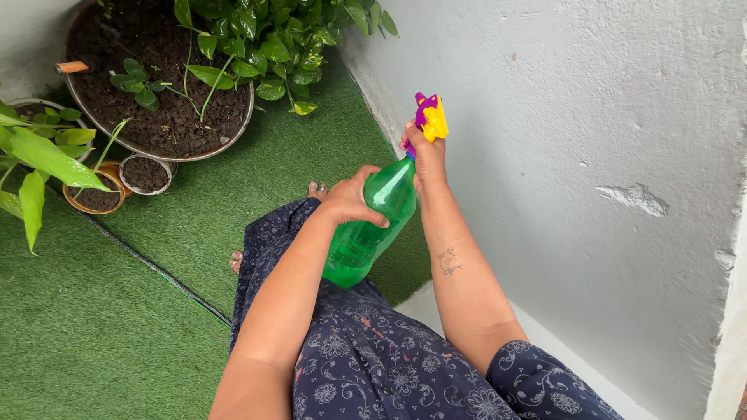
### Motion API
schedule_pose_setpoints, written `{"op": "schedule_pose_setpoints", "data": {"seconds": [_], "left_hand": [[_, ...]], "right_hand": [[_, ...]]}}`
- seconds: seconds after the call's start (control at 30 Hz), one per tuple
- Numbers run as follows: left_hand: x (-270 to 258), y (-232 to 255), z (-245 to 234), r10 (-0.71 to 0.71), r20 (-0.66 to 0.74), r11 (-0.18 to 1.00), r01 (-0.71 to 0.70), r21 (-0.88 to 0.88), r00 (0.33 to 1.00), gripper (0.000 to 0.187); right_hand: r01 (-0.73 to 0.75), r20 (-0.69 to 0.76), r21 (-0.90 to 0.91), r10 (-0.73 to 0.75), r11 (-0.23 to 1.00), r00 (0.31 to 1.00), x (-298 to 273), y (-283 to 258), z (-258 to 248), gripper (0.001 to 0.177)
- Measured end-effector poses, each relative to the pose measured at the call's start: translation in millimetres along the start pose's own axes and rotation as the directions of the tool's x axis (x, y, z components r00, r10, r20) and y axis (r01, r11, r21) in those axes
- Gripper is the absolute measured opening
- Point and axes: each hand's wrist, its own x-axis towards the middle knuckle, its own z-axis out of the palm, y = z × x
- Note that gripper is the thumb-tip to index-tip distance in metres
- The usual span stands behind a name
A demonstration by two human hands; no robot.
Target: The person uses a green spray bottle to mist water onto the leaves of various potted plants located on a staircase and a balcony floor.
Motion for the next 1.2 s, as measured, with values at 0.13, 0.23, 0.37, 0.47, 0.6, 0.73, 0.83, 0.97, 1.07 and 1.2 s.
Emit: {"op": "schedule_pose_setpoints", "data": {"seconds": [0.13, 0.23, 0.37, 0.47, 0.6, 0.73, 0.83, 0.97, 1.07, 1.2], "left_hand": [[-5.4, -1.1, -0.9, -0.079, -0.028, 0.992, 0.082, 0.096, 0.996, 0.122], [-11.8, -9.9, -4.0, -0.055, -0.053, 0.997, 0.058, 0.054, 0.997, 0.124], [-18.0, -22.1, -10.0, -0.031, -0.081, 0.999, 0.031, 0.008, 0.996, 0.123], [-22.7, -27.6, -16.2, 0.002, -0.117, 1.0, -0.004, -0.01, 0.993, 0.121], [-32.0, -26.1, -22.9, -0.002, -0.182, 1.0, -0.002, -0.018, 0.983, 0.118], [-42.6, -12.3, -33.0, 0.018, -0.215, 0.995, -0.039, -0.093, 0.976, 0.115], [-49.0, 0.0, -37.3, 0.047, -0.269, 0.995, -0.069, -0.076, 0.962, 0.114], [-52.1, 19.0, -43.8, 0.075, -0.303, 0.995, -0.091, -0.039, 0.95, 0.114], [-55.5, 32.7, -45.8, 0.077, -0.311, 0.995, -0.092, -0.033, 0.947, 0.113], [-60.1, 49.3, -44.3, 0.079, -0.328, 0.997, -0.083, 0.0, 0.942, 0.115]], "right_hand": [[0.008, 0.056, -0.012, -0.008, 1.0, 0.998, 3.1, 11.3, 6.0, 0.021], [0.036, 0.1, -0.05, -0.031, 0.998, 0.995, 1.7, 14.2, 18.8, 0.023], [0.045, 0.157, -0.005, -0.044, 0.999, 0.987, -0.6, 18.4, 35.1, 0.021], [-0.004, 0.155, -0.033, 0.009, 0.999, 0.988, -1.8, 19.8, 46.4, 0.019], [0.002, 0.147, -0.06, 0.007, 0.998, 0.989, -7.6, 10.9, 62.8, 0.023], [0.072, 0.278, -0.022, -0.063, 0.997, 0.959, -16.5, -16.3, 74.3, 0.029], [0.093, 0.288, -0.039, -0.078, 0.995, 0.954, -18.5, -33.2, 80.2, 0.03], [0.143, 0.291, 0.016, -0.141, 0.99, 0.946, -13.2, -42.2, 81.4, 0.023], [0.139, 0.262, -0.002, -0.134, 0.99, 0.956, -10.1, -52.4, 81.5, 0.023], [0.173, 0.269, 0.008, -0.169, 0.985, 0.948, -21.3, -81.3, 82.4, 0.025]]}}
